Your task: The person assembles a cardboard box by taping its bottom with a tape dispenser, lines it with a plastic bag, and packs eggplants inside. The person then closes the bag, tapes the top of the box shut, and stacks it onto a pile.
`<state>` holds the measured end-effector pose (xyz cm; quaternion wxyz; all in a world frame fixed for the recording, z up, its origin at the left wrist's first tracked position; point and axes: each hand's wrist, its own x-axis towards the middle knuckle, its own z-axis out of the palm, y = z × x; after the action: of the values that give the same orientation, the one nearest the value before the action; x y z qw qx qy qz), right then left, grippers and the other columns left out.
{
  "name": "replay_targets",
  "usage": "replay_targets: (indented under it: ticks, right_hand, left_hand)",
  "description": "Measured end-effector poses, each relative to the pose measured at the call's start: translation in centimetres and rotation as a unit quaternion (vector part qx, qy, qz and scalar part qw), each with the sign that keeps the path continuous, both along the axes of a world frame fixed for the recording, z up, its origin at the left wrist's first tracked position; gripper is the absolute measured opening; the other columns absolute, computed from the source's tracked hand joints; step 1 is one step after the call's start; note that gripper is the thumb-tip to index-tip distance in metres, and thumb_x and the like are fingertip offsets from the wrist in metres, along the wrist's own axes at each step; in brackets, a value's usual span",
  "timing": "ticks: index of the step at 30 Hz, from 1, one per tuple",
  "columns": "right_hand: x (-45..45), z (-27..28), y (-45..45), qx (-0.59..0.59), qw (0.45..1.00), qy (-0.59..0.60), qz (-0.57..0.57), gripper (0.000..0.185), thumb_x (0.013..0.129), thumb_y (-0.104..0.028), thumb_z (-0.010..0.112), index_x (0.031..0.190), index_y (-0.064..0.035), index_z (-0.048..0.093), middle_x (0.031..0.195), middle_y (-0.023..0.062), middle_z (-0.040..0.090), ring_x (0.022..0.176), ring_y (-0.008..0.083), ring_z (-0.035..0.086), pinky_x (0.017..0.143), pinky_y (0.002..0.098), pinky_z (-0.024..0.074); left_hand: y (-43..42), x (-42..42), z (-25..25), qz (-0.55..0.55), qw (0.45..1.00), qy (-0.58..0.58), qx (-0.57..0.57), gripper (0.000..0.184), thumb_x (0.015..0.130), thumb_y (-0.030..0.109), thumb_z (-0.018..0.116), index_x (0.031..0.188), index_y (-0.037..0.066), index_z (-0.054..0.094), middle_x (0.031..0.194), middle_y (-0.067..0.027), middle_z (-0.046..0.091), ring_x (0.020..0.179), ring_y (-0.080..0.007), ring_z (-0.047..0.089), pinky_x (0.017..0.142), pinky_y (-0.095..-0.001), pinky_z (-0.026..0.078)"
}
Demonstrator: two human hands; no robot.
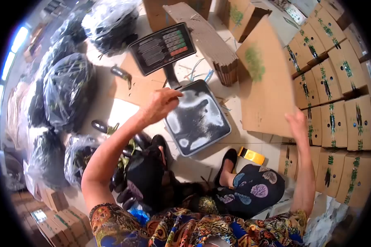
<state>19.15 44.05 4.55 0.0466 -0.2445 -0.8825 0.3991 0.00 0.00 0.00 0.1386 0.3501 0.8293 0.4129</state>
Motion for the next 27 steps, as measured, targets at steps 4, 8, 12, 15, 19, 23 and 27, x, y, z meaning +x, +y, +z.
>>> replay_targets:
  ticks: [4,8,12,15,19,23,27]
  right_hand:
    - [10.1,8.5,-8.5,0.018,0.991,0.083,-0.102,0.042,0.086,-0.014,0.056,0.125,0.0026,0.054,0.109,0.0109,0.062,0.098,0.0162,0.058,0.088,0.0309,0.0453]
    - [18.2,14.9,-12.7,0.076,0.990,0.088,-0.078,0.039,0.084,-0.012,0.058,0.119,0.0047,0.056,0.100,0.0119,0.064,0.091,0.0188,0.060,0.085,0.0336,0.0462]
    - [19.5,15.4,-19.0,0.117,0.988,0.082,0.058,0.030,0.082,-0.009,0.057,0.109,0.0050,0.058,0.087,0.0165,0.065,0.079,0.0249,0.062,0.076,0.0354,0.0483]
    - [16.7,13.2,-22.6,0.157,0.976,-0.001,0.150,0.024,0.082,-0.009,0.058,0.101,0.0054,0.057,0.081,0.0239,0.062,0.073,0.0369,0.063,0.069,0.0392,0.0491]
    - [13.4,6.0,-23.3,0.115,0.964,-0.040,0.238,0.025,0.083,-0.010,0.060,0.102,0.0054,0.054,0.082,0.0259,0.062,0.078,0.0450,0.060,0.069,0.0443,0.0488]
    - [11.4,5.9,-24.4,0.072,0.955,-0.055,0.282,0.037,0.089,-0.020,0.058,0.116,0.0048,0.052,0.099,0.0272,0.061,0.093,0.0426,0.060,0.080,0.0426,0.0486]
    - [9.4,5.0,-24.3,-0.082,0.951,-0.017,0.297,0.053,0.097,-0.034,0.048,0.134,0.0028,0.042,0.125,0.0238,0.053,0.115,0.0310,0.054,0.094,0.0364,0.0434]
  left_hand:
    - [-7.5,1.6,-1.5,0.099,0.989,-0.107,0.027,0.028,0.088,0.011,0.057,0.110,-0.004,0.063,0.082,-0.0133,0.067,0.076,-0.0186,0.064,0.073,-0.0298,0.052]
    - [-8.6,1.3,-1.0,0.131,0.964,-0.196,0.120,0.042,0.092,0.030,0.058,0.119,-0.002,0.060,0.095,-0.0096,0.066,0.085,-0.0162,0.063,0.076,-0.0291,0.051]
    - [-6.3,2.6,3.9,0.151,0.953,-0.164,0.207,0.063,0.094,0.049,0.053,0.135,0.002,0.047,0.120,-0.0176,0.059,0.110,-0.0248,0.058,0.090,-0.0365,0.050]
    - [-4.3,3.5,6.4,0.138,0.935,-0.175,0.276,0.071,0.094,0.055,0.048,0.142,0.003,0.036,0.135,-0.0210,0.047,0.125,-0.0301,0.047,0.096,-0.0426,0.047]
    - [-2.2,4.0,7.6,0.137,0.935,-0.167,0.280,0.091,0.088,0.062,0.051,0.148,0.002,0.019,0.150,-0.0221,0.026,0.135,-0.0341,0.034,0.099,-0.0457,0.045]
    - [-0.9,-0.5,2.2,0.194,0.963,-0.048,0.183,0.102,0.081,0.056,0.067,0.149,0.005,0.011,0.137,-0.0247,0.042,0.125,-0.0331,0.045,0.095,-0.0479,0.046]
    - [-0.4,1.2,3.3,0.160,0.936,-0.174,0.262,0.101,0.080,0.050,0.071,0.149,0.010,0.008,0.130,-0.0215,0.049,0.120,-0.0314,0.050,0.093,-0.0491,0.047]
